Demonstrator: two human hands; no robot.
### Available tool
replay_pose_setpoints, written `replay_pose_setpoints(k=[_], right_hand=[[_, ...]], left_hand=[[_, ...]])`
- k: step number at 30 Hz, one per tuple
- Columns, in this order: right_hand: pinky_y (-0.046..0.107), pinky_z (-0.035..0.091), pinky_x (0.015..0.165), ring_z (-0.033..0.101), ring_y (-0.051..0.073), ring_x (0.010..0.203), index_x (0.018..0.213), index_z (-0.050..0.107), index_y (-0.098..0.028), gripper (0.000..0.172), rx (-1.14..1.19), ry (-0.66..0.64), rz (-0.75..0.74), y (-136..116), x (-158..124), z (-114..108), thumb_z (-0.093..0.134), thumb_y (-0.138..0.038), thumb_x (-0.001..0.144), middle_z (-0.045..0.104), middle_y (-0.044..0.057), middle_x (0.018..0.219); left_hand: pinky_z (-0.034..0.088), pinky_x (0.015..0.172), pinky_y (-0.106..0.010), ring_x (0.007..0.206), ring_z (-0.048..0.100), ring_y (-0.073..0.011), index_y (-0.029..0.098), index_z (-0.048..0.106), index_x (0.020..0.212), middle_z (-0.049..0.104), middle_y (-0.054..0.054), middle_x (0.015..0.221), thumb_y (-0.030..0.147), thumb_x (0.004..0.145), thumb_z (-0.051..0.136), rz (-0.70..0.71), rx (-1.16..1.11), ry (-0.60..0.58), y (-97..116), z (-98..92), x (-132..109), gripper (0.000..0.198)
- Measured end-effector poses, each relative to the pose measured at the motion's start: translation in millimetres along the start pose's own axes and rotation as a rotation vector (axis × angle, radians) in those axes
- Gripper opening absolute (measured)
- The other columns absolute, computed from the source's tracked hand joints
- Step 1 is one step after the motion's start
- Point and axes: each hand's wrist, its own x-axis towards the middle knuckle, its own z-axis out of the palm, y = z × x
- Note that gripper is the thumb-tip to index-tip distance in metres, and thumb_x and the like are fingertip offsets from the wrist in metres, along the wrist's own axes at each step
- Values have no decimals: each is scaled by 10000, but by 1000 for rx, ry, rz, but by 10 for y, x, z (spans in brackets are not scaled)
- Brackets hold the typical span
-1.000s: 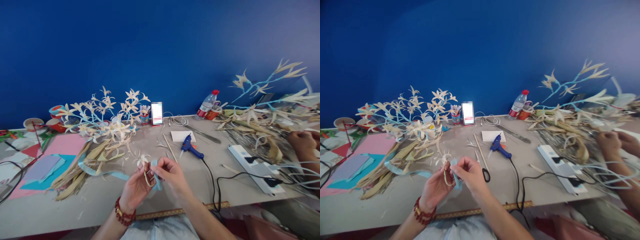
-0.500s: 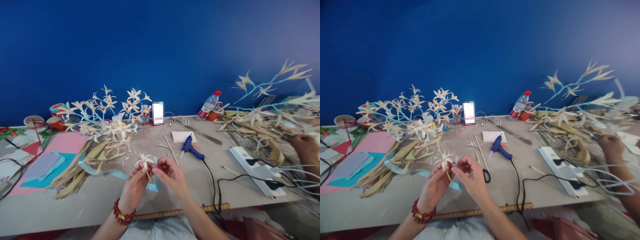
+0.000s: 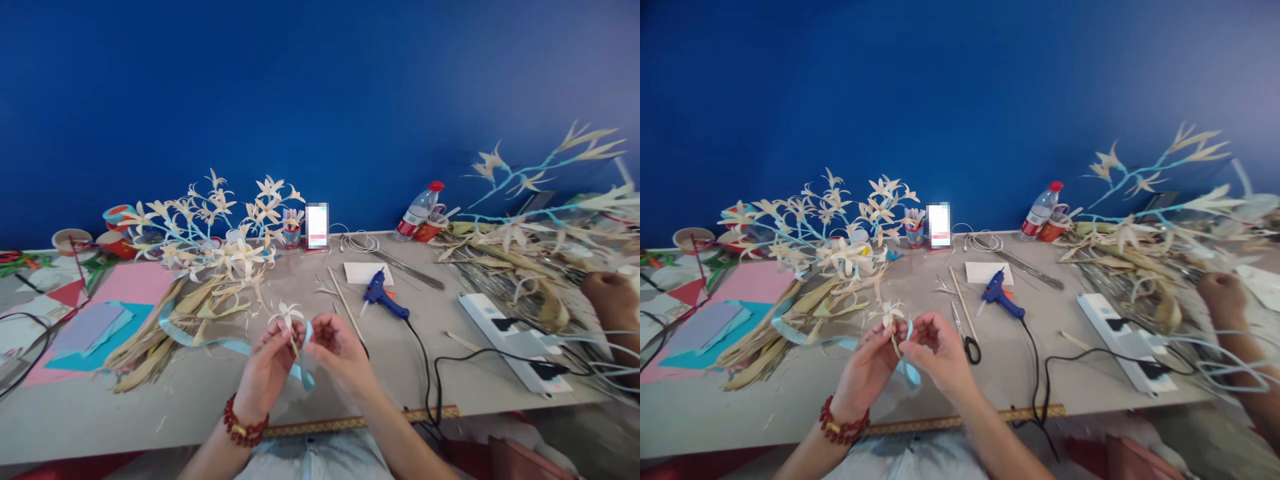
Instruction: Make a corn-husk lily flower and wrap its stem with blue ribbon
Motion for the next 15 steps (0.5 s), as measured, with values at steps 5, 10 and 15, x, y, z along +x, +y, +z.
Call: replay_pose_setpoints(k=[5,10,15], right_hand=[[273,467,722,591,157,756,866,602,-209,300,-45,22,-56,82,5,8,808,-316,675,631,4,805],[257,454,673,580,152,716,803,640,-201,193,-12,127,-17,188,30,-24,741,-357,752,641,7,766],[259,455,688,584,147,700,774,658,-191,185,46,179,25,174,41,-75,731,-361,762,640,2,714]], left_hand=[[461,799,-261,831,605,-148,169,660,747,671,-32,844,171,787,677,80,73,57,-2,-5,41,44],[456,807,-286,839,613,-173,162,658,739,682,-51,845,190,776,695,60,151,27,27,49,43,60],[457,812,-313,838,606,-171,164,662,742,665,-46,863,177,795,666,108,117,8,73,-3,77,54]])
